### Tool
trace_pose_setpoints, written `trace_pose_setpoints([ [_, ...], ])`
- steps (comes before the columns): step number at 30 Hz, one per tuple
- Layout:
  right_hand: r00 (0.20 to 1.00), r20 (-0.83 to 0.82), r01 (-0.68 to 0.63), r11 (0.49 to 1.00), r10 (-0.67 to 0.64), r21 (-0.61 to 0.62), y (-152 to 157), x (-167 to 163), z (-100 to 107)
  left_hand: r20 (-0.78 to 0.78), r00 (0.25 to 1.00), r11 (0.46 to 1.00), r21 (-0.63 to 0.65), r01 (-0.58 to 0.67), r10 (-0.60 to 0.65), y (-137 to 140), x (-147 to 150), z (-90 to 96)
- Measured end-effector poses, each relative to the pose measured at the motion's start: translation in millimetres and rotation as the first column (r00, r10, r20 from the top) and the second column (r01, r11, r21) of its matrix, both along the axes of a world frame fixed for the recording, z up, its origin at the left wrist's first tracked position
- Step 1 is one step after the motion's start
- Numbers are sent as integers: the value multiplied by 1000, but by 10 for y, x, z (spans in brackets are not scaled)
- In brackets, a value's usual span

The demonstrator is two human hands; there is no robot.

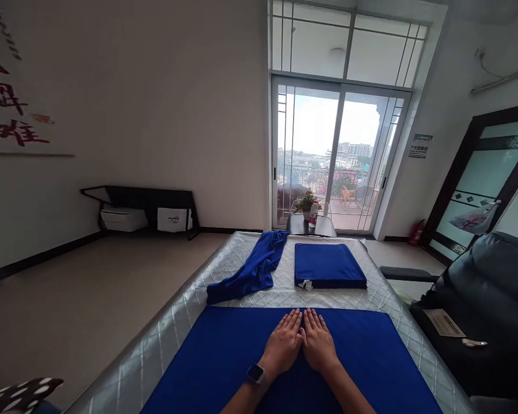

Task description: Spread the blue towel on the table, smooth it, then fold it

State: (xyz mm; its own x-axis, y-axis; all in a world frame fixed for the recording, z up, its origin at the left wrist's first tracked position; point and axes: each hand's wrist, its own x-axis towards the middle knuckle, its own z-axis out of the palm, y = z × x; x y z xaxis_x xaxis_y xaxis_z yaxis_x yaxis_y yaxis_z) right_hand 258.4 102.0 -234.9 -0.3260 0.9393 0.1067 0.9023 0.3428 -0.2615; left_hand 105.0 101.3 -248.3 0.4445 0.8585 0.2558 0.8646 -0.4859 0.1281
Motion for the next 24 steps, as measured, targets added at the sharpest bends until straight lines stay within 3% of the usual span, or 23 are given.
trace_pose_setpoints([
  [3, 999, 31, 43, 999, -43, -7, -18, 82, 6, -20, 999, 1000, -11, -28, 28, -20, -99, 16],
  [6, 993, 62, 101, 995, -102, 8, -11, 353, -16, -24, 995, 996, -8, -93, 93, -13, -400, 15],
  [11, 960, 147, 233, 971, -239, 56, 57, 1251, -121, -10, 958, 958, -12, -288, 288, 1, -1310, 9],
  [17, 880, 188, 424, 900, -437, 106, 207, 2246, -335, 15, 866, 866, -14, -500, 501, -63, -2296, -94],
  [20, 853, 155, 487, 866, -499, 111, 266, 2407, -431, 47, 839, 840, 6, -543, 542, -42, -2487, -223],
  [24, 874, 160, 440, 887, -459, 143, 293, 2445, -508, 51, 838, 839, 2, -545, 544, 32, -2530, -361],
])
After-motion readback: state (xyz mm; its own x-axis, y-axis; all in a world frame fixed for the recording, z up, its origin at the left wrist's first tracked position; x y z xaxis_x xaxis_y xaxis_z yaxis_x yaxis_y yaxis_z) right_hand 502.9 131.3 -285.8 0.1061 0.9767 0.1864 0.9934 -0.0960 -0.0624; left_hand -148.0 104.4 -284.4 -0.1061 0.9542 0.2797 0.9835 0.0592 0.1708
